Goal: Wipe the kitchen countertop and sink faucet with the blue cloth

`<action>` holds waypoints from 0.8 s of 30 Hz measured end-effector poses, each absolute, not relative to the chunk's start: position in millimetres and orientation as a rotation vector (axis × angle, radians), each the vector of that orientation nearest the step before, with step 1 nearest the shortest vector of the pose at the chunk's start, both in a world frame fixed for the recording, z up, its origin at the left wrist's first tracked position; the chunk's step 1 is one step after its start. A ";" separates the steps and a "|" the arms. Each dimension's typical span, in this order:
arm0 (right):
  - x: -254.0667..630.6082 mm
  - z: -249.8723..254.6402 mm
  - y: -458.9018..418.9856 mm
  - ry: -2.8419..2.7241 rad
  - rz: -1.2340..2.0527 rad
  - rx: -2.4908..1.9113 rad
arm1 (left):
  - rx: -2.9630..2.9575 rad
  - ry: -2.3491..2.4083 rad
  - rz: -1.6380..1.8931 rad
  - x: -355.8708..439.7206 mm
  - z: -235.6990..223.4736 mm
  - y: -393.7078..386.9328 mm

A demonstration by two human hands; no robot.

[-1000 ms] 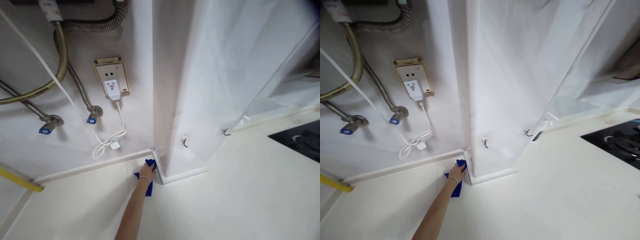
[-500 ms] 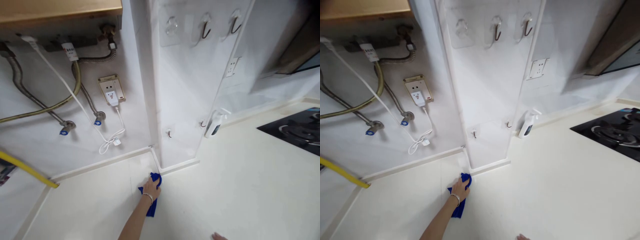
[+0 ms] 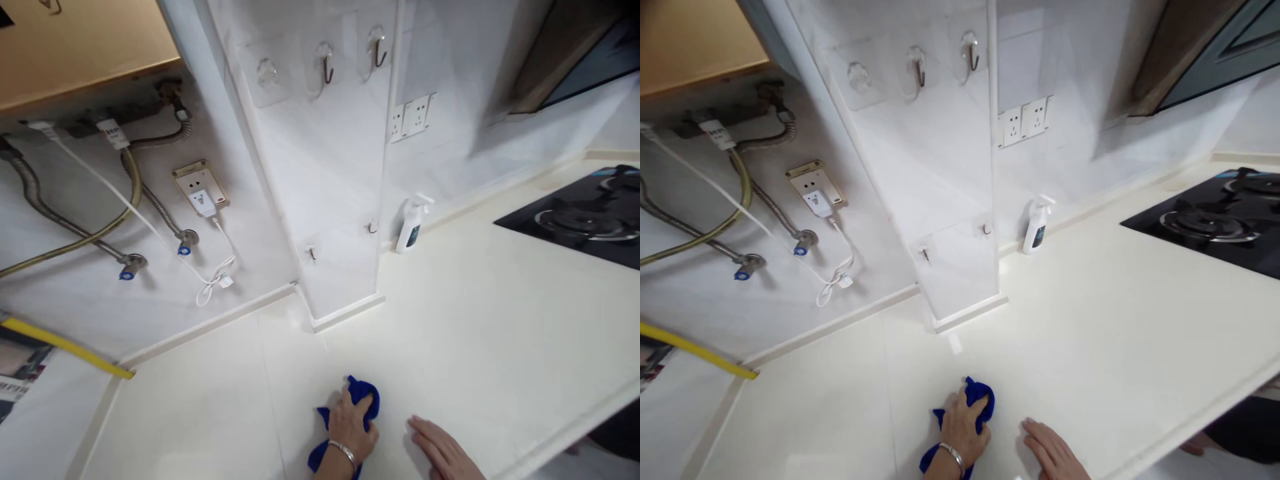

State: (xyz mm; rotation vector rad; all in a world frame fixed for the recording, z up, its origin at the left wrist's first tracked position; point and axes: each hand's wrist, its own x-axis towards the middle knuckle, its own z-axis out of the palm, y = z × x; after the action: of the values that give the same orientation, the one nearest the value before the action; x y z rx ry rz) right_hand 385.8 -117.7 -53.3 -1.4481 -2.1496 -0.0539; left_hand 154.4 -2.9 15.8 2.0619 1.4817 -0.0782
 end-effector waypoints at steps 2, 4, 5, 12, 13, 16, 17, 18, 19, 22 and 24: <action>383.8 -53.4 -119.2 -2.130 -0.019 -1.471 | 2.069 1.510 -0.071 156.7 19.0 -3.3; 381.6 -50.9 -120.1 -2.105 0.032 -1.494 | 2.083 1.535 -0.053 157.7 23.7 -2.9; 380.8 -49.4 -120.3 -2.094 0.050 -1.497 | 2.085 1.543 -0.042 157.3 26.3 -2.5; 377.0 -55.0 -116.9 -1.973 0.154 -1.443 | 1.892 1.295 0.362 125.7 35.6 5.6; 373.4 -56.1 -114.8 -1.907 0.185 -1.466 | 1.822 1.302 0.429 118.4 35.5 6.4; 354.9 -52.0 -102.1 -1.668 0.356 -1.598 | 1.662 1.392 0.490 100.4 36.8 5.0; 346.9 -47.8 -95.5 -1.598 0.456 -1.644 | 1.640 1.396 0.499 96.6 37.9 3.0; 338.8 -42.6 -87.9 -1.546 0.566 -1.673 | 1.626 1.382 0.519 94.0 39.3 0.4; 330.8 -36.6 -79.5 -1.508 0.670 -1.680 | 1.609 1.360 0.549 92.5 40.8 -2.8; 311.4 -18.7 -54.3 -1.509 0.899 -1.626 | 1.477 1.273 0.676 91.3 44.9 -13.3; 304.0 -9.2 -40.6 -1.595 0.989 -1.549 | 1.335 1.220 0.776 89.1 49.5 -18.0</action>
State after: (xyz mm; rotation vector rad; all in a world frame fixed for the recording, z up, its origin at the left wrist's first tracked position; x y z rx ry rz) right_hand 304.0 -40.6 -9.2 -1.5492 -1.5947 0.9888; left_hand 89.1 -18.0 49.5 1.3353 1.2204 0.7760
